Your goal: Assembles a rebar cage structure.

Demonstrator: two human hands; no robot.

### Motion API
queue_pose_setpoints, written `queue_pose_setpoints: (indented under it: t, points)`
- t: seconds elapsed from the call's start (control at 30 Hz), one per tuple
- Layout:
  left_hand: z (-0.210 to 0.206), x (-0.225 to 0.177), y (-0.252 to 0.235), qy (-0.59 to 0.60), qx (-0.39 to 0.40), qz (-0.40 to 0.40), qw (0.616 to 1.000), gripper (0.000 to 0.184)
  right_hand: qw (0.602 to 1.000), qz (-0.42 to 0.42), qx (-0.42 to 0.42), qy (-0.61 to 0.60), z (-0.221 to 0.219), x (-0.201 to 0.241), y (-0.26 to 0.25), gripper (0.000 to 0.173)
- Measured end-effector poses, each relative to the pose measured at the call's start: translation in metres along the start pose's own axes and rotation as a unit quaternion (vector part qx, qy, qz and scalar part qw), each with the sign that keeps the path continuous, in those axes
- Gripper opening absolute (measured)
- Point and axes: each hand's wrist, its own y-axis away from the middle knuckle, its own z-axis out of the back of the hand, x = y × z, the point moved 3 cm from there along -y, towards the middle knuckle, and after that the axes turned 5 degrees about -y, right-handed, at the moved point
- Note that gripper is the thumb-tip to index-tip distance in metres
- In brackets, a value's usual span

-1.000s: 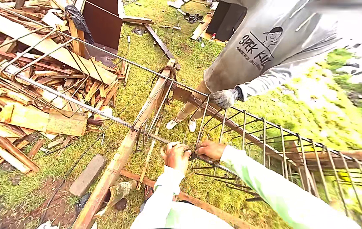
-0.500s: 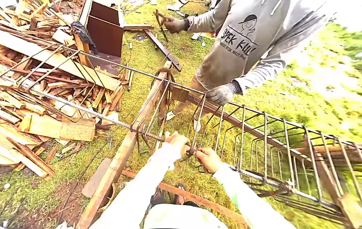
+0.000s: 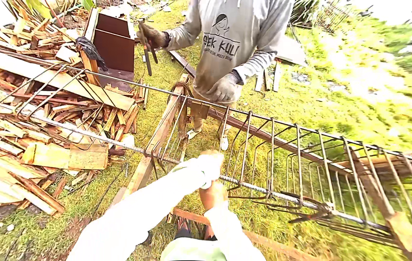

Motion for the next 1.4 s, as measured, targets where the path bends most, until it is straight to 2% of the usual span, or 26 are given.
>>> queue_pose_setpoints:
  t: [0.07, 0.2, 0.33, 0.4, 0.47, 0.57, 0.73, 0.9, 1.0, 1.1, 1.17, 1.23, 1.3, 1.4]
  points:
    - [-0.018, 0.003, -0.007, 0.042, -0.017, 0.033, 0.998, 0.03, 0.999, -0.008, 0.012, -0.04, 0.0, -0.003, 0.003, 0.041]
    - [-0.031, 0.014, -0.002, 0.179, -0.054, 0.097, 0.978, 0.06, 0.997, -0.004, 0.008, -0.074, 0.0, -0.007, 0.004, 0.042]
    - [-0.026, 0.024, -0.003, 0.273, -0.076, 0.172, 0.944, 0.072, 0.998, 0.018, 0.008, -0.058, -0.001, -0.009, -0.001, 0.044]
    - [-0.015, 0.028, -0.013, 0.23, -0.033, 0.168, 0.958, 0.066, 0.998, 0.013, 0.019, -0.053, -0.003, -0.009, -0.004, 0.047]
    - [0.002, 0.023, -0.024, 0.182, 0.039, 0.169, 0.968, 0.048, 0.998, 0.016, 0.023, -0.056, -0.004, -0.01, -0.005, 0.047]
    - [0.009, 0.019, -0.037, 0.209, 0.106, 0.218, 0.947, 0.033, 0.997, 0.026, 0.026, -0.062, -0.004, -0.012, -0.006, 0.046]
    - [0.004, 0.029, -0.037, 0.153, 0.177, 0.272, 0.934, 0.055, 0.994, 0.046, 0.054, -0.082, -0.004, -0.015, -0.009, 0.046]
    - [0.011, 0.02, -0.029, 0.129, 0.232, 0.269, 0.926, 0.054, 0.986, 0.089, 0.073, -0.118, -0.003, -0.023, -0.009, 0.045]
    - [0.008, 0.014, -0.029, 0.154, 0.226, 0.29, 0.917, 0.052, 0.969, 0.144, 0.104, -0.172, -0.003, -0.041, -0.011, 0.044]
    - [-0.007, 0.032, -0.026, 0.203, 0.251, 0.211, 0.923, 0.06, 0.94, 0.192, 0.13, -0.249, -0.007, -0.075, -0.011, 0.044]
    - [-0.02, 0.046, -0.028, 0.227, 0.282, 0.17, 0.916, 0.07, 0.934, 0.181, 0.147, -0.271, -0.01, -0.106, -0.008, 0.042]
    - [-0.025, 0.04, -0.024, 0.287, 0.258, 0.227, 0.894, 0.073, 0.935, 0.151, 0.159, -0.279, -0.016, -0.14, -0.006, 0.041]
    - [-0.032, 0.033, -0.021, 0.394, 0.179, 0.305, 0.848, 0.059, 0.937, 0.116, 0.164, -0.286, -0.025, -0.169, -0.007, 0.04]
    - [-0.049, 0.026, -0.017, 0.571, 0.04, 0.388, 0.723, 0.034, 0.931, 0.068, 0.175, -0.313, -0.033, -0.201, -0.009, 0.037]
